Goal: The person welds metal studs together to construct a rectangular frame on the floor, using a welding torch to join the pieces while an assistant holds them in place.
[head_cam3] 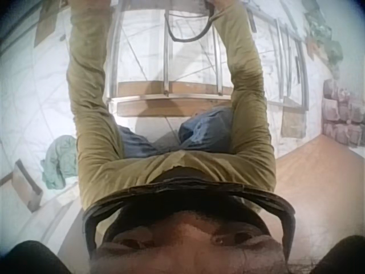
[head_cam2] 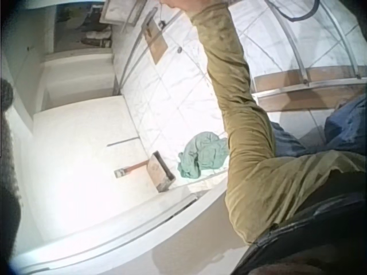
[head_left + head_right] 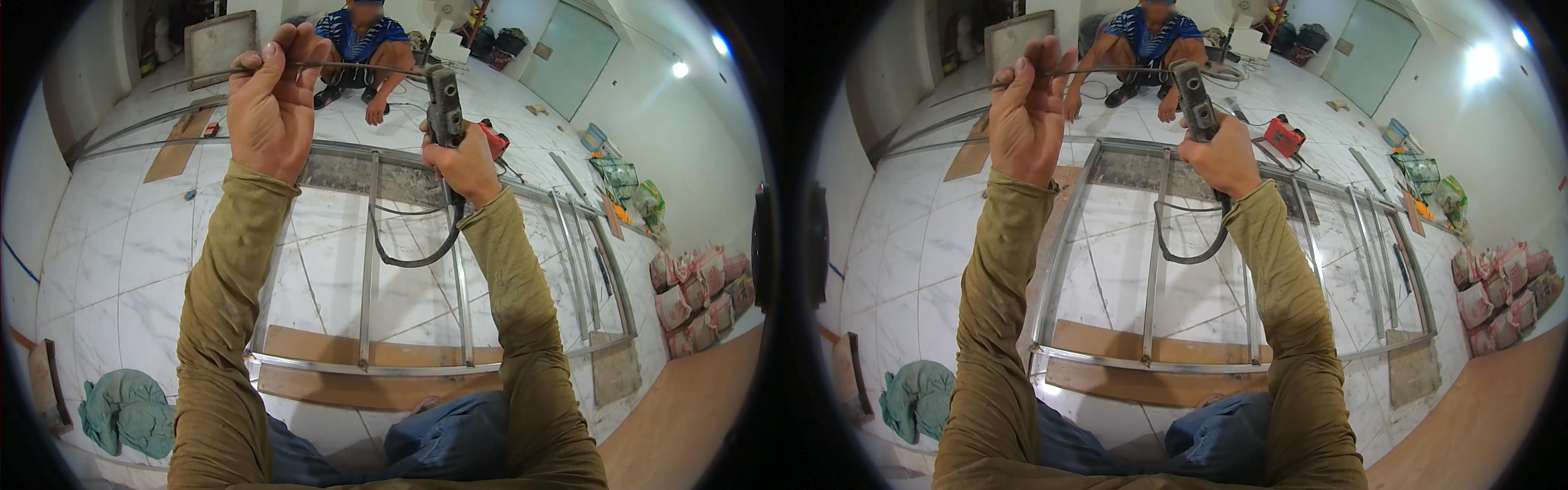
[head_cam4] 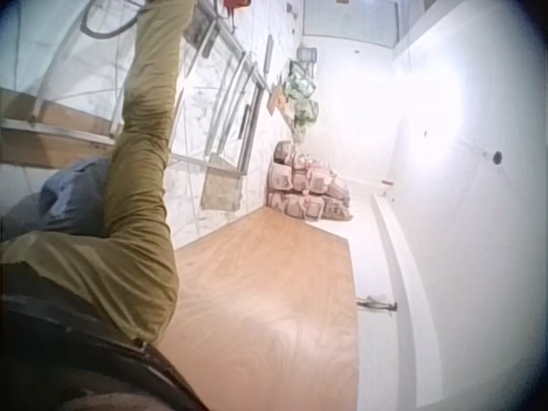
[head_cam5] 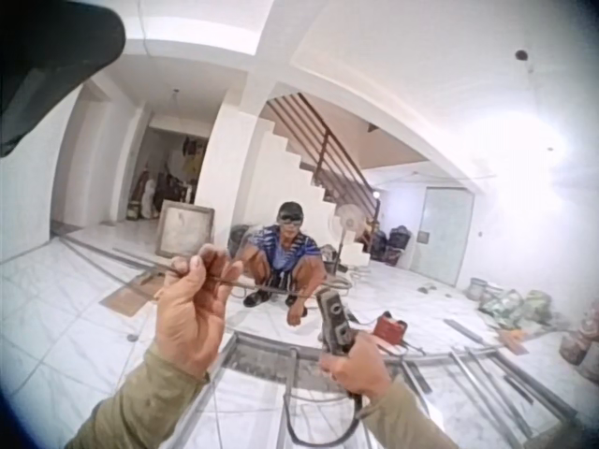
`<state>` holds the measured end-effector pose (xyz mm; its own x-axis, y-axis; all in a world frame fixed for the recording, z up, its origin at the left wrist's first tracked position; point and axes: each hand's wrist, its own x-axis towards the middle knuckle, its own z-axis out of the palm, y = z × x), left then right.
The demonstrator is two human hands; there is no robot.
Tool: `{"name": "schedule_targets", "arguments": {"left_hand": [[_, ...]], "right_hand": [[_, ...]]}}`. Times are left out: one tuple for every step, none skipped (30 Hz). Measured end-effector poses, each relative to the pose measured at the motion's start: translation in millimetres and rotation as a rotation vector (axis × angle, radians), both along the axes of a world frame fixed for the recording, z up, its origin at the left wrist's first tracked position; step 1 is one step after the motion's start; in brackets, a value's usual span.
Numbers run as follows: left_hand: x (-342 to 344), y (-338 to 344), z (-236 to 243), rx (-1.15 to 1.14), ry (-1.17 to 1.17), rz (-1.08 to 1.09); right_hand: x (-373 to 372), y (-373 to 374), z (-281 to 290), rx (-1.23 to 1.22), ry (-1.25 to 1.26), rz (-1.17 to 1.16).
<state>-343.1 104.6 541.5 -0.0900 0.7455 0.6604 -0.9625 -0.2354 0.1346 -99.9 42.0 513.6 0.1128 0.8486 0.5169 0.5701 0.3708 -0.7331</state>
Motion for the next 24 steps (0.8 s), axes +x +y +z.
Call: {"name": "schedule_targets", "arguments": {"left_hand": [[-0.1,0.5,-0.8,0.011,0.016,-0.002],[-0.7,1.4,-2.1,0.02,0.033,-0.002],[-0.5,2.5,-2.5,0.005,0.029,-0.002],[-0.2,3.7,-2.6,-0.009,0.024,-0.001],[0.0,4.7,-3.4,-0.025,0.021,-0.002],[-0.4,6.1,-4.3,-0.029,0.027,-0.003],[-1.3,7.8,-5.5,-0.033,0.032,-0.002],[-2.2,10.6,-5.7,-0.032,0.04,-0.003],[-4.3,13.3,-8.0,-0.047,0.101,-0.087],[-7.3,16.3,-12.4,-0.062,0.163,-0.169],[-13.0,18.4,-17.8,-0.083,0.229,-0.242],[-18.4,20.8,-24.7,-0.081,0.297,-0.269],[-23.9,22.9,-32.8,-0.083,0.367,-0.297],[-25.1,19.8,-36.3,-0.085,0.435,-0.333],[-26.3,15.5,-40.6,-0.107,0.46,-0.278],[-29.1,11.5,-44.3,-0.093,0.453,-0.244],[-31.4,8.1,-48.1,-0.081,0.448,-0.22],[-32.1,5.5,-50.5,-0.07,0.443,-0.196],[-31.8,4.2,-50.4,-0.046,0.439,-0.198],[-32.2,1.6,-51.0,-0.034,0.437,-0.2],[-32.1,-2.7,-48.9,-0.018,0.432,-0.201],[-30.6,-4.7,-47.6,-0.028,0.409,-0.221],[-29.7,-3.3,-45.3,-0.03,0.387,-0.233],[-28.9,-2.8,-45.2,-0.031,0.364,-0.244]], "right_hand": [[1.9,2.4,-1.3,0.049,-0.035,-0.02],[1.8,3.0,-0.5,0.064,-0.087,-0.068],[1.6,3.1,0.6,0.078,-0.14,-0.117],[0.9,2.5,2.0,0.093,-0.192,-0.166],[-1.6,-0.2,4.2,0.115,-0.227,-0.203],[-5.4,-3.6,7.5,0.137,-0.262,-0.24],[-7.7,-5.9,8.5,0.16,-0.297,-0.276],[-7.1,-5.3,6.9,0.257,-0.332,-0.278],[-6.1,-4.1,4.0,0.355,-0.367,-0.28],[-6.2,-3.6,2.0,0.452,-0.401,-0.281],[-12.4,-6.5,0.9,0.468,-0.423,-0.275],[-19.9,-12.8,-1.1,0.484,-0.444,-0.268],[-26.2,-17.9,-3.5,0.498,-0.463,-0.261],[-27.8,-21.8,-6.3,0.479,-0.465,-0.256],[-29.0,-24.8,-10.5,0.459,-0.465,-0.251],[-29.3,-26.0,-16.5,0.436,-0.464,-0.246],[-25.9,-24.8,-20.1,0.456,-0.474,-0.247],[-23.6,-23.6,-23.1,0.466,-0.475,-0.251],[-20.9,-22.9,-24.4,0.475,-0.476,-0.255],[-19.3,-20.6,-29.0,0.474,-0.475,-0.256],[-16.9,-17.1,-28.3,0.531,-0.461,-0.263],[-14.3,-19.5,-25.0,0.52,-0.453,-0.257],[-13.0,-17.4,-24.2,0.529,-0.449,-0.248],[-12.2,-16.6,-25.9,0.539,-0.446,-0.239]]}}
